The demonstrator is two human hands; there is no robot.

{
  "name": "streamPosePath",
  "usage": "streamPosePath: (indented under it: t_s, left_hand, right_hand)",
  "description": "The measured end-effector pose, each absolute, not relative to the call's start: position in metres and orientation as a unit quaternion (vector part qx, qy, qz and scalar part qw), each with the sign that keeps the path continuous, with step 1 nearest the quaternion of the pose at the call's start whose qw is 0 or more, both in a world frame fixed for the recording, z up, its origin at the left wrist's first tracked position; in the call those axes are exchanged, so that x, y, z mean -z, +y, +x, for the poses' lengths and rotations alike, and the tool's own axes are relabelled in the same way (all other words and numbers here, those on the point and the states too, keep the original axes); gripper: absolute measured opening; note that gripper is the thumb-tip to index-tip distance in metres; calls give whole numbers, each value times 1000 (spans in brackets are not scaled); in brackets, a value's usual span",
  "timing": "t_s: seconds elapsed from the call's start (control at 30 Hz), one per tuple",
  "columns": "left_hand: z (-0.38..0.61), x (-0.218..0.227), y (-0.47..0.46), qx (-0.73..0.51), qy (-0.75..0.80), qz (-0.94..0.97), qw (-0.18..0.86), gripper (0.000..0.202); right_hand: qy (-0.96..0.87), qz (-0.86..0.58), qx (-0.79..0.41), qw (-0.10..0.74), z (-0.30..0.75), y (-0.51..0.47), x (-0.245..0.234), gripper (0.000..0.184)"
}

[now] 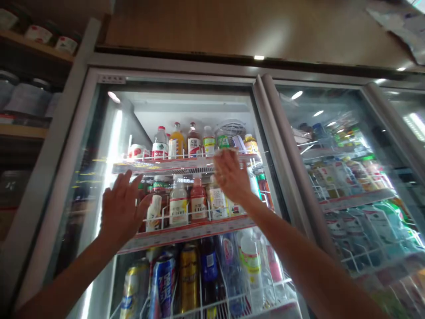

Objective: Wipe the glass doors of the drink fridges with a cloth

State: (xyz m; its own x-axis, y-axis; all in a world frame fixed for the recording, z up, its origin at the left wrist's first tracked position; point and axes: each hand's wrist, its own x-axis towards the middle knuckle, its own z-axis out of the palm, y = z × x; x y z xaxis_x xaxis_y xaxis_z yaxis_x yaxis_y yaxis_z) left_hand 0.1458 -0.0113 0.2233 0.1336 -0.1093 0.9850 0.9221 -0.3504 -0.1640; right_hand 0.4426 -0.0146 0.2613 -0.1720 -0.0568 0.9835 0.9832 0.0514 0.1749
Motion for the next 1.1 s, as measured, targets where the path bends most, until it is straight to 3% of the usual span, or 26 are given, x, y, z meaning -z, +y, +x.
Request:
streamPosePath:
  t_s: [0.1, 0.3, 0.43, 0.63, 0.8, 0.97, 1.1]
  left_hand:
    - [132, -222, -2, 543, -384, -577, 475, 59]
    - [111, -227, -3, 494, -398, -587, 503, 60]
    - [92, -237, -8, 471, -412, -597, 501, 62]
    - [90, -238, -5, 476, -409, -605, 490, 61]
    - [92, -236, -7, 485, -398, -608, 486, 60]
    - [90, -235, -8, 486, -388, -620, 478, 61]
    - [94, -230, -8, 496, -400, -612, 468, 59]
  right_hand:
    - [-451, -456, 507, 577, 435, -13, -277, 46]
    - [-609, -322, 565, 454, 375, -16, -284, 40]
    - [-534, -370, 511, 563, 376, -24, -300, 40]
    - [-605, -325, 512, 515, 350, -20, -285, 37]
    - [-483, -427, 475, 599, 354, -22, -278, 42]
    - [-607, -359, 527, 474, 345, -17, -251, 41]
    - [-497, -414, 486, 588, 371, -21, -259, 42]
